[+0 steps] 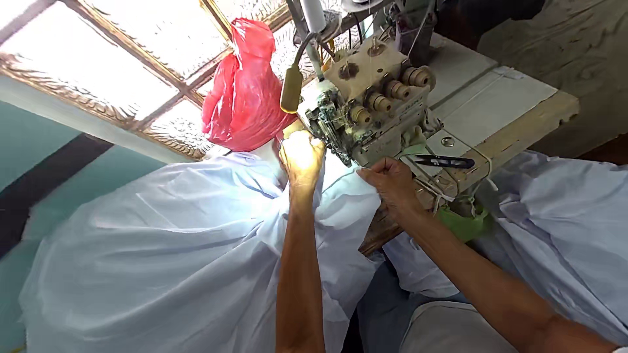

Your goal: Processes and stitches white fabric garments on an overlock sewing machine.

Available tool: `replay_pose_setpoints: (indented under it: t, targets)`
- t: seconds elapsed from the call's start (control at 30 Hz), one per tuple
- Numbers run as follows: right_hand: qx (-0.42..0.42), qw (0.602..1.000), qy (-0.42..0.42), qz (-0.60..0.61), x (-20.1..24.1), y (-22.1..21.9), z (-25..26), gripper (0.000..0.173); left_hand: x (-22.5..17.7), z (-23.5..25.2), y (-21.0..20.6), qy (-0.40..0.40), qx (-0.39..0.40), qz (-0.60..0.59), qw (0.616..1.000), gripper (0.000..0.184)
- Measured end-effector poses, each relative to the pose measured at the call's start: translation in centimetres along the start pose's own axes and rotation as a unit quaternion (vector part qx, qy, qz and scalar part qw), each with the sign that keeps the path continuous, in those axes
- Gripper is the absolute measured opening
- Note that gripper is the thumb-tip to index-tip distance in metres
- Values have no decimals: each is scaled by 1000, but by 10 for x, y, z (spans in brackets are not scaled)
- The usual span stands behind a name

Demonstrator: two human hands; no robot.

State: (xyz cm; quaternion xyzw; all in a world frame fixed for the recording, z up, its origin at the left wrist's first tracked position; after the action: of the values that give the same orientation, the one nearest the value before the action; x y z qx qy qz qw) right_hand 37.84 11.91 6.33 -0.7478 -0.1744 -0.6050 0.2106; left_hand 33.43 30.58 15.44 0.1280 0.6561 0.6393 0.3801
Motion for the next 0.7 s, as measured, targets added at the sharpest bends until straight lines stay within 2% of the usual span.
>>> replay_pose_setpoints:
  t: [0.17, 0.3, 0.37, 0.43, 0.57, 0.63, 0.7]
  targets:
    - [-18, 997, 66, -38, 8, -6, 1, 19, 16, -16, 18, -35, -52, -63, 996, 36]
    - [20, 997, 55, -56, 7, -4, -4, 22, 45, -110, 69, -78, -155, -110, 979, 40]
    - [30, 995, 57, -74, 8, -2, -6, 25, 69, -161, 80, -71, -218, -84, 970, 36]
    - [19, 982, 114, -148, 20, 1, -6, 29, 99, -193, 76, -35, -237, -36, 970, 31]
    - [-57, 878, 321, -351, 72, -5, -33, 31, 156, -209, 32, 42, -187, 12, 981, 31]
    - [-45, 826, 420, -373, 88, -25, -60, 24, 161, -207, 21, 53, -192, 20, 980, 31]
    - [12, 765, 531, -364, 90, -54, -92, 21, 156, -206, 18, 51, -196, 22, 979, 29]
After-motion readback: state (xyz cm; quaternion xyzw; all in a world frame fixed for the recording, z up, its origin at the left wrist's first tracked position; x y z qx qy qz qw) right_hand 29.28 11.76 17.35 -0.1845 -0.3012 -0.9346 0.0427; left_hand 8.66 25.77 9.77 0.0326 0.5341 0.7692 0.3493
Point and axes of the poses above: each hand's wrist, its own z-axis towards the middle knuckle, its own y-axis out of the back of the hand, x = y × z, the point moved 10 cm from there along z, towards the middle knuckle, and after that the axes turned 5 degrees about -z, right-handed, at the moved point
